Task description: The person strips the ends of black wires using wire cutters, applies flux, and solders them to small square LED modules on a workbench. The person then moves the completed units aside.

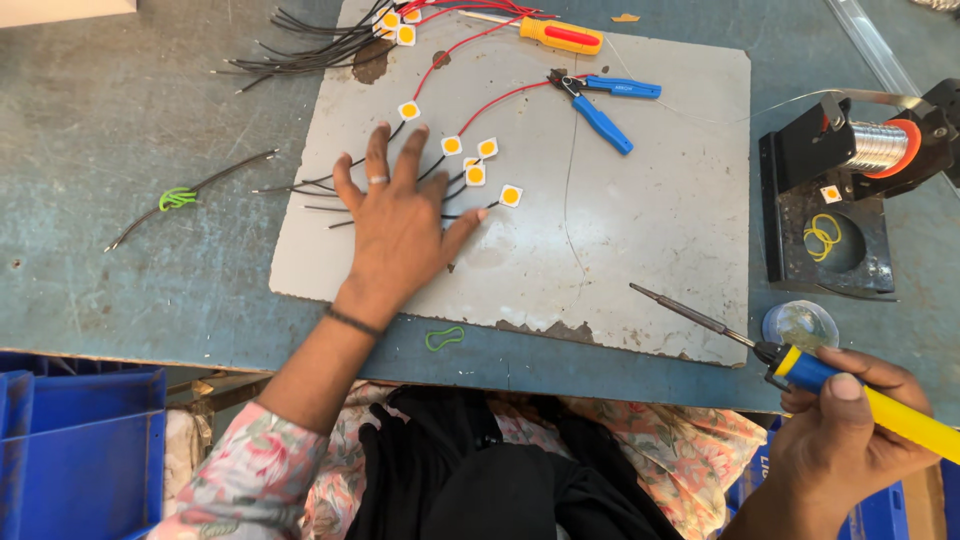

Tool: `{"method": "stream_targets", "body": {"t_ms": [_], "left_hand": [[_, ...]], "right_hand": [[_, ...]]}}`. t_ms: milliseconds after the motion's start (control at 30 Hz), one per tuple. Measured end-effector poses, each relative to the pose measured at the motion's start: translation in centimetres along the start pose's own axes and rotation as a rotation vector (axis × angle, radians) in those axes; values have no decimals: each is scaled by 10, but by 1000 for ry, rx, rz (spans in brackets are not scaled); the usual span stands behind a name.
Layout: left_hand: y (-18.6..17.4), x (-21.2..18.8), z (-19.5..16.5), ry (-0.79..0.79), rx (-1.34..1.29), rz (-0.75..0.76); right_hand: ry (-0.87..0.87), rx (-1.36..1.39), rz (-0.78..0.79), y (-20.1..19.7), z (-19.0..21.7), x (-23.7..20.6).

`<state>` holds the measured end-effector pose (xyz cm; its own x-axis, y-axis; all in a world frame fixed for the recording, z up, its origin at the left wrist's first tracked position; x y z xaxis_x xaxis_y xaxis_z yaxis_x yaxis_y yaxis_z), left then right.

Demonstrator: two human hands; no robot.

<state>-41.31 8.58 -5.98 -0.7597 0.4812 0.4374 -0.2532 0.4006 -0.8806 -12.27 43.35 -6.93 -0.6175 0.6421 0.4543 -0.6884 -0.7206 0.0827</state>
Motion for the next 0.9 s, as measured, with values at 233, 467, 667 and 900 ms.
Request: {"method": "stream_targets", "body": {"t_ms": [233, 467, 667, 900], "left_hand": [[4, -32, -31, 30, 34, 141], [-9, 26, 84, -244, 191, 201], [16, 24, 79, -172, 99, 209], [14, 33, 58, 81, 105, 45]], "right_hand": [[-17, -59, -1, 5, -1, 8], [-21, -45, -24, -6, -1, 8], [-29, -162, -93, -22, -7, 2], [35, -131, -90, -55, -37, 4]]}}
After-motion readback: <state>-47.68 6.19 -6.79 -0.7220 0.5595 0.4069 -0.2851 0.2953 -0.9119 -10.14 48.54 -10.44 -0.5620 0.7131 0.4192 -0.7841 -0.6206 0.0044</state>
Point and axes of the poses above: each hand's wrist, its own x-axis towards the middle knuckle, its own y-axis out of the palm, z = x × y, the point moved 10 cm from there along x, towards the middle knuckle, and after that the axes turned 3 degrees about z, right-handed, at the moved point
